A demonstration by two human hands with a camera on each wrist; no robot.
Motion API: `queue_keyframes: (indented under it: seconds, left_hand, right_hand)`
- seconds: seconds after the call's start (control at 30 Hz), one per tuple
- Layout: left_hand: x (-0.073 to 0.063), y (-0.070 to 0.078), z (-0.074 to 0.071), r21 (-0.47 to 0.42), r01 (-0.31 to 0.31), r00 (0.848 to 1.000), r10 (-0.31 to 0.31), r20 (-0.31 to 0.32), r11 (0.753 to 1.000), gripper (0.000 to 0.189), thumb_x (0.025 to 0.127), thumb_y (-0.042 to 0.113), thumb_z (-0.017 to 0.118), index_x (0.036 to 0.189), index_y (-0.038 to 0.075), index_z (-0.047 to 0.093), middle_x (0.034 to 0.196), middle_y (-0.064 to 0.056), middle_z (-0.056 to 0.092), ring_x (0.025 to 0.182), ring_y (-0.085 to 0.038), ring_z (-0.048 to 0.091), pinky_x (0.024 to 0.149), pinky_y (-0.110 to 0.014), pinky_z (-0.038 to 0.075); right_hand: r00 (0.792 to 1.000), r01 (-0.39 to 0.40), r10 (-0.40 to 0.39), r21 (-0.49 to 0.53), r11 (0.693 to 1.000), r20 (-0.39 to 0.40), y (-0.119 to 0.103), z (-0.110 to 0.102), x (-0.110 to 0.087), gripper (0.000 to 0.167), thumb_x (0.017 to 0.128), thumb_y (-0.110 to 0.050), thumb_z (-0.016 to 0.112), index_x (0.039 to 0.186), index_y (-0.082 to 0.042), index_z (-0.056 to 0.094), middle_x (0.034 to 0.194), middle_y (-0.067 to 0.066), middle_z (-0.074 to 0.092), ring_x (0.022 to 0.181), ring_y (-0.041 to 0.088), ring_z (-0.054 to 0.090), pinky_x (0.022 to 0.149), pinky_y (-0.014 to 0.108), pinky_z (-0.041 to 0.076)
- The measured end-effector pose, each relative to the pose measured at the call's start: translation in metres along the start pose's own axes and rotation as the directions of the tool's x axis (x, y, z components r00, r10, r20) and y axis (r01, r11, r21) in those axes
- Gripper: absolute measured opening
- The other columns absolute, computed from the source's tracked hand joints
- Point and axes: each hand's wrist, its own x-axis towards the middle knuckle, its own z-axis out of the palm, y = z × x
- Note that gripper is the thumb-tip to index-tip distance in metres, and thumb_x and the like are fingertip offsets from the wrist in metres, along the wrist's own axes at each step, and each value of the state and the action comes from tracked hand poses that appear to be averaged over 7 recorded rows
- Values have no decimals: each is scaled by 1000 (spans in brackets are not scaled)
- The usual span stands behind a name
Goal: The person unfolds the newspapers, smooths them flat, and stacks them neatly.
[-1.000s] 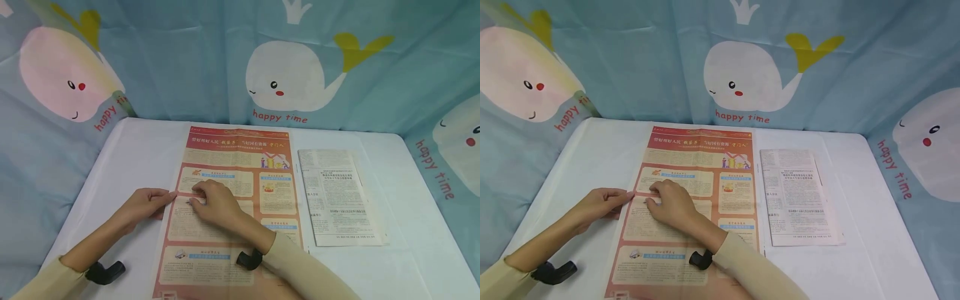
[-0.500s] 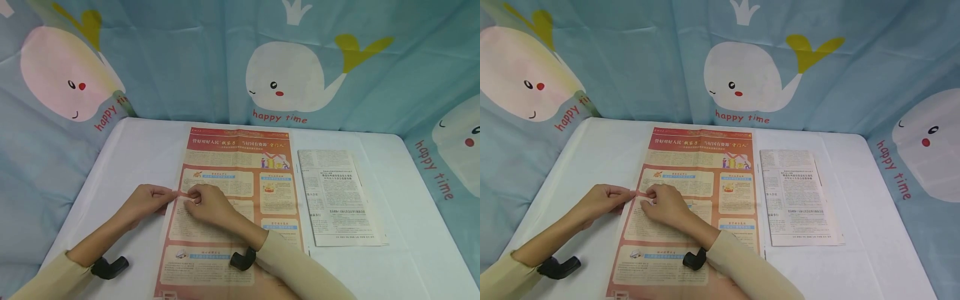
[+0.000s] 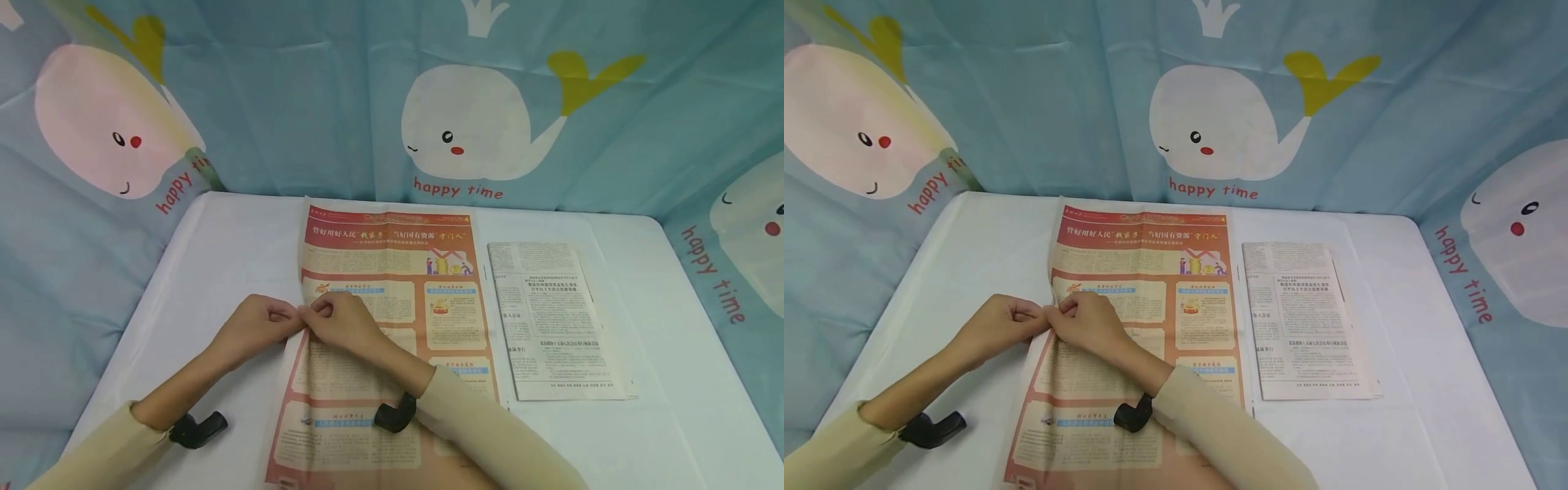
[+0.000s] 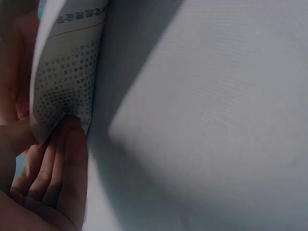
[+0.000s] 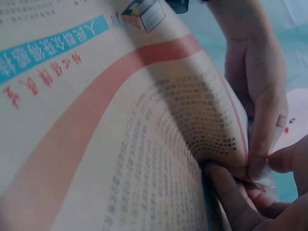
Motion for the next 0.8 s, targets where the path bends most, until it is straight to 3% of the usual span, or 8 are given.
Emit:
queue_keyframes:
  seconds: [0.13, 0.23, 0.4, 0.8]
  left_hand:
    - [2, 3, 5, 22, -21, 1000, 21, -8, 1000, 26, 96, 34, 77, 81, 14, 81, 56, 5, 58, 60, -9, 50, 55, -23, 39]
    - [2, 2, 6, 7, 1, 1000, -1, -10, 1000, 25, 93, 38, 81, 90, 13, 84, 60, 4, 67, 63, -9, 53, 56, -23, 42]
    - [2, -4, 6, -106, 58, 998, -55, 30, 993, 34, 94, 40, 81, 101, 7, 84, 77, 0, 80, 72, -10, 59, 62, -24, 48]
    - [0, -9, 12, -219, 102, 993, -84, 89, 970, 45, 99, 43, 75, 115, 2, 80, 88, -2, 83, 76, -8, 69, 71, -23, 56]
  right_hand:
    - [999, -54, 54, 90, 994, 5, 4, -1, 4, 28, 103, -36, 66, 93, -11, 73, 66, -4, 69, 57, 6, 67, 54, 19, 48]
    - [996, -86, 84, 168, 982, 21, 6, -1, 4, 29, 103, -37, 66, 94, -10, 72, 71, -1, 72, 60, 10, 73, 56, 22, 56]
    - [992, -126, 117, 264, 956, 48, 6, -2, 4, 29, 103, -36, 67, 100, -8, 74, 79, 4, 74, 65, 15, 77, 63, 29, 65]
    - [989, -150, 146, 211, 966, 34, 3, -6, 1, 16, 97, -17, 64, 102, -4, 71, 75, 3, 69, 66, 17, 77, 62, 27, 63]
